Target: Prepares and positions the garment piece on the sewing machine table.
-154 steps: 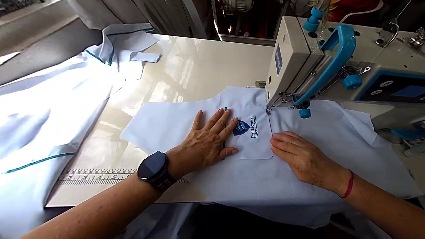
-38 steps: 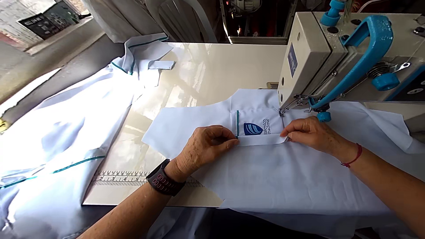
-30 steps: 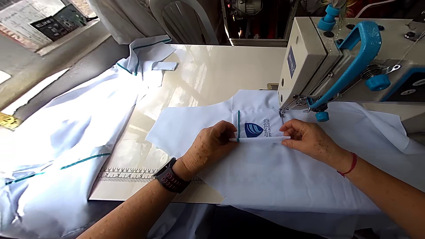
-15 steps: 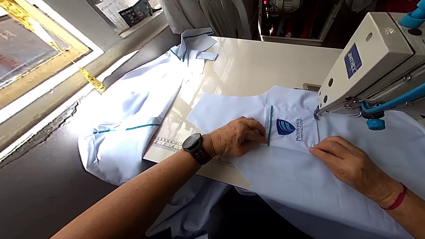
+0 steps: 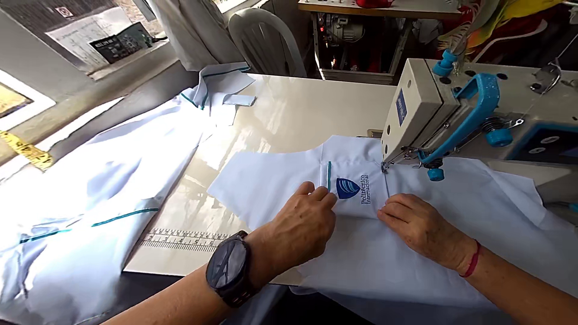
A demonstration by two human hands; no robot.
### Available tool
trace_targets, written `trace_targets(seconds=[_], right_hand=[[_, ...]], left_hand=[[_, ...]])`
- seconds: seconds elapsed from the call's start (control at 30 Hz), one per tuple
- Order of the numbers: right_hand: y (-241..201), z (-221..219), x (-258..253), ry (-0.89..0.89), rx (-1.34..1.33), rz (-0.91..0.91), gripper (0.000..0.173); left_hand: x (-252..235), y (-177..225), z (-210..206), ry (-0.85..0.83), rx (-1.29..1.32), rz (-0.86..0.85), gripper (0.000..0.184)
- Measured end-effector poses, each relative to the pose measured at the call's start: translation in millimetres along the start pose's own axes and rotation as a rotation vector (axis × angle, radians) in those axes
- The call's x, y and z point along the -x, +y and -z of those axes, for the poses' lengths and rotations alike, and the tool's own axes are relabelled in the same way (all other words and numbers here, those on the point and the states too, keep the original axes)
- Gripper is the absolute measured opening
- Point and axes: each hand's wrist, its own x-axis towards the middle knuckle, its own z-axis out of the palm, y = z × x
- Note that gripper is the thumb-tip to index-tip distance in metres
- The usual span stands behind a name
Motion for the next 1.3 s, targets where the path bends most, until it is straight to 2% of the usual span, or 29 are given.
trace_targets(seconds=[0.07, 0.13, 0.2, 0.27, 0.4, 0.53, 0.63, 0.67, 0.77, 0.87, 1.1, 1.3], right_hand=[[1, 1, -2, -0.007, -0.011, 0.018, 0.025], [1, 1, -2, -0.003, -0.035, 0.026, 0.024], [4, 0, -2, 0.022, -0.086, 0.002, 0.023], [10, -4, 2, 0.083, -0.189, -0.078, 0.019], [16, -15, -1, 0.208, -0.366, -0.228, 0.009], [19, -16, -5, 0.208, -0.397, -0.228, 0.007], [24, -13, -6, 0.172, -0.405, -0.195, 0.007], [26, -10, -6, 0.130, -0.432, -0.200, 0.009], [31, 1, -7, -0.006, -0.557, -0.273, 0.031], [31, 0, -7, 0.009, -0.569, -0.300, 0.037], [30, -2, -11, 0.070, -0.613, -0.301, 0.010], [28, -5, -9, 0.108, -0.569, -0.301, 0.009]], left_hand=[[-31, 12, -9, 0.091, 0.161, 0.028, 0.013], [-55, 23, -28, 0.158, 0.458, 0.114, 0.019], [-62, 30, -49, 0.159, 0.704, 0.247, 0.020], [-58, 31, -58, 0.174, 0.766, 0.291, 0.021], [-53, 32, -59, 0.184, 0.734, 0.301, 0.033], [-53, 32, -63, 0.271, 0.644, 0.290, 0.015], [-50, 30, -66, 0.307, 0.601, 0.279, 0.011], [-50, 29, -66, 0.308, 0.606, 0.292, 0.011], [-48, 27, -65, 0.300, 0.640, 0.334, 0.012], [-48, 29, -63, 0.288, 0.656, 0.368, 0.011], [-48, 31, -62, 0.284, 0.674, 0.378, 0.010], [-48, 30, -63, 0.296, 0.668, 0.343, 0.019]])
